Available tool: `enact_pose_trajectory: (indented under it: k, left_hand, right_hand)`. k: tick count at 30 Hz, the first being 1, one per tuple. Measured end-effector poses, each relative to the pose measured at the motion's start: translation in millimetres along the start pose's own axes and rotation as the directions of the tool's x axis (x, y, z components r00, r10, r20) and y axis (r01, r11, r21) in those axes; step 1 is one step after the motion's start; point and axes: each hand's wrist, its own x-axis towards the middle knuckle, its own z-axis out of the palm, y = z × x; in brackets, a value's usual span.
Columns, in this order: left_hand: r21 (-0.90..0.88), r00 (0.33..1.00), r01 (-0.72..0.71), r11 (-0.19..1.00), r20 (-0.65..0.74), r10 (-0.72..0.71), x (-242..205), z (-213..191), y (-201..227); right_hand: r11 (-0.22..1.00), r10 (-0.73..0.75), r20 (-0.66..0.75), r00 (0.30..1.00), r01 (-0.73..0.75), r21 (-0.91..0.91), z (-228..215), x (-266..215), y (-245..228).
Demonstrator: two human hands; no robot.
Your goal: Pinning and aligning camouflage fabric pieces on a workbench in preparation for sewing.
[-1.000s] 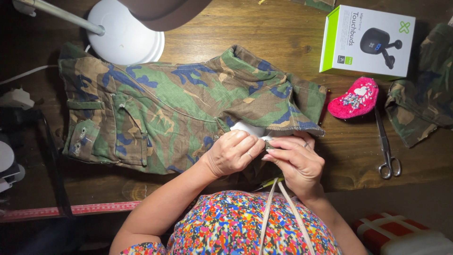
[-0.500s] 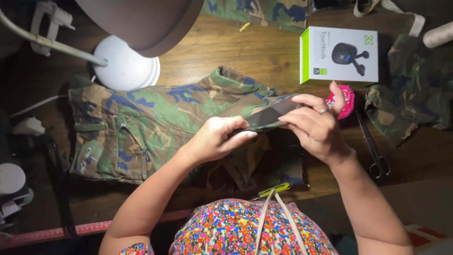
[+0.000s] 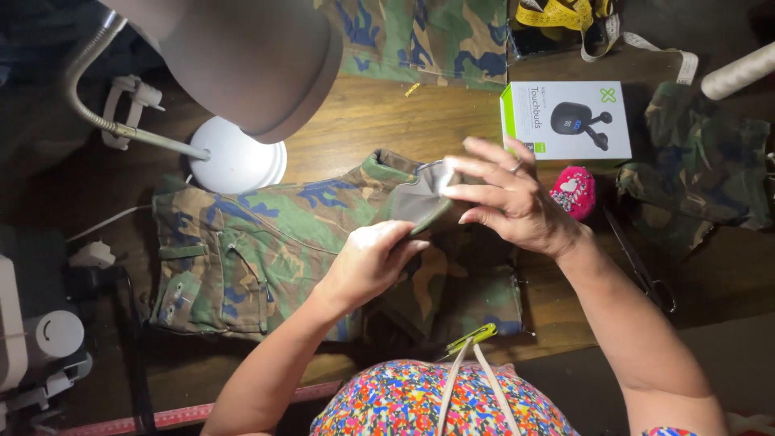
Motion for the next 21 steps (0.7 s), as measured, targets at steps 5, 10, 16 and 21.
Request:
enact_pose_trajectory:
  k: [5,10,16,21]
  left_hand:
    - [-0.284,0.993,0.114,0.952,0.049,-0.104,-9,-4,-3]
    - [-0.342,0.988,0.155,0.927,0.064,-0.142,-17,-10,-1]
    - [-0.082,0.991,0.031,0.996,-0.129,-0.041,-14,-14,26]
    - [0.572,0.876,-0.150,0.806,-0.301,0.377,-11,13,41]
  right_hand:
    - [0.991,-0.101,-0.024,0.995,0.099,-0.090,16,3,6]
    - [0.963,-0.254,-0.003,0.967,0.253,-0.090,23,15,-1]
    - [0.951,-0.308,-0.006,0.951,0.308,-0.017,22,24,1]
    - [0.959,-0.282,0.024,0.959,0.282,-0.016,9,21,-4]
